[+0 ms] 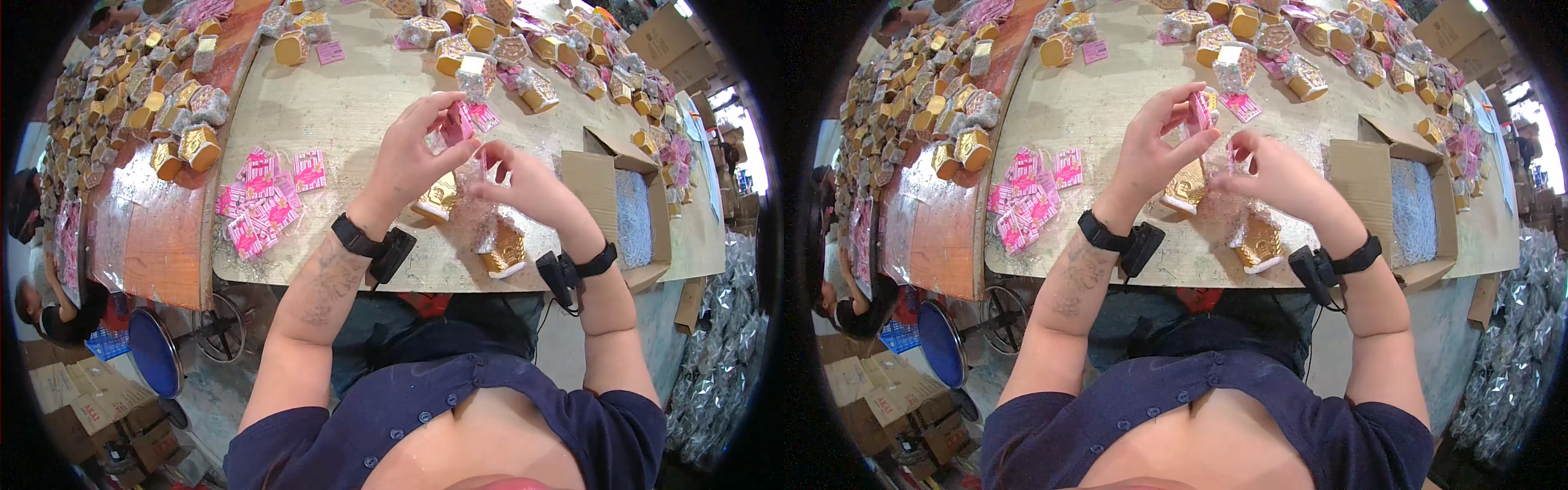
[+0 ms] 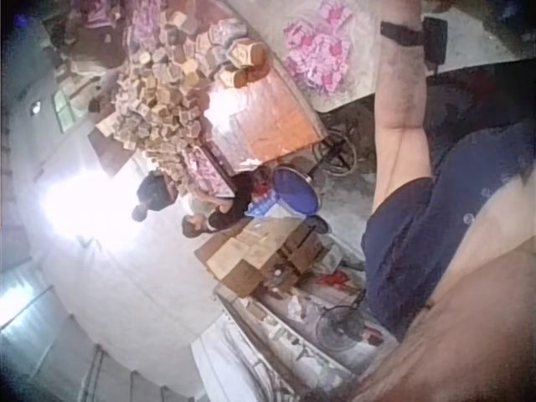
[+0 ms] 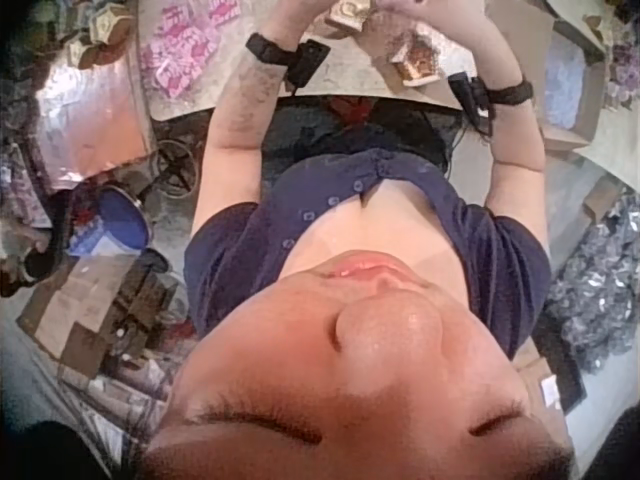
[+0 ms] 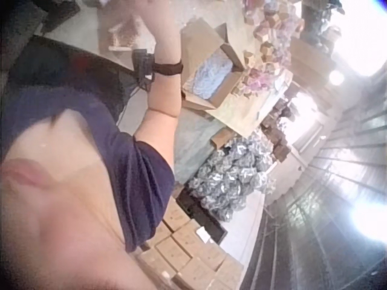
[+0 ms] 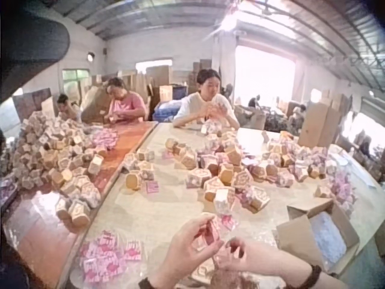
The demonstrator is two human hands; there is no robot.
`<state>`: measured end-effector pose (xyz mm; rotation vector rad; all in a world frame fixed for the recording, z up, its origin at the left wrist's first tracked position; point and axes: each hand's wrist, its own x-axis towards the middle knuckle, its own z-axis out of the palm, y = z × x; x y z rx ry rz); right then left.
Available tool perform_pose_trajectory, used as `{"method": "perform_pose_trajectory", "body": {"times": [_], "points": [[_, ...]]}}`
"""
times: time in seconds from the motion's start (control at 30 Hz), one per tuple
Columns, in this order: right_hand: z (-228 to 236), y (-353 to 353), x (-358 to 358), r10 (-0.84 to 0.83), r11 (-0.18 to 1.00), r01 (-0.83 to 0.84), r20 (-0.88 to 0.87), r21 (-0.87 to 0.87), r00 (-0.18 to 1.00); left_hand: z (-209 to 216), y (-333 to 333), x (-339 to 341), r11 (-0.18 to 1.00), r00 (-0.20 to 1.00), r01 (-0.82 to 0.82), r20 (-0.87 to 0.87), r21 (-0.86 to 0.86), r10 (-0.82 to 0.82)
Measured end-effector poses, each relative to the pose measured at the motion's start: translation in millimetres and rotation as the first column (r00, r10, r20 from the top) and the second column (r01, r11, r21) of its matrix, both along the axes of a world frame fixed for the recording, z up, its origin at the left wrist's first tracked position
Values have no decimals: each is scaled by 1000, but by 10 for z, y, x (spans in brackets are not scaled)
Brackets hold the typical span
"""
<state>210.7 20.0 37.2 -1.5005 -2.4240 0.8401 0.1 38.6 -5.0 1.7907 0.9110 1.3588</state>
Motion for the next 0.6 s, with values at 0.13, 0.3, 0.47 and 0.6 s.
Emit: {"method": "perform_pose_trajectory", "body": {"times": [0.13,0.3,0.47,0.6], "points": [[-39,168,177,-353,898,85,-592,-431,725,8,13,0,999,999,34,-5,20,-34],[89,66,-19,-285,947,57,-750,-315,597,3,-22,63,981,992,91,-108,173,-73],[45,10,-161,-259,964,94,-790,-250,556,-2,-63,64,991,995,55,-93,120,-44],[17,-64,-217,-260,963,101,-775,-249,576,-8,-54,84,989,996,16,-87,145,-3]]}}
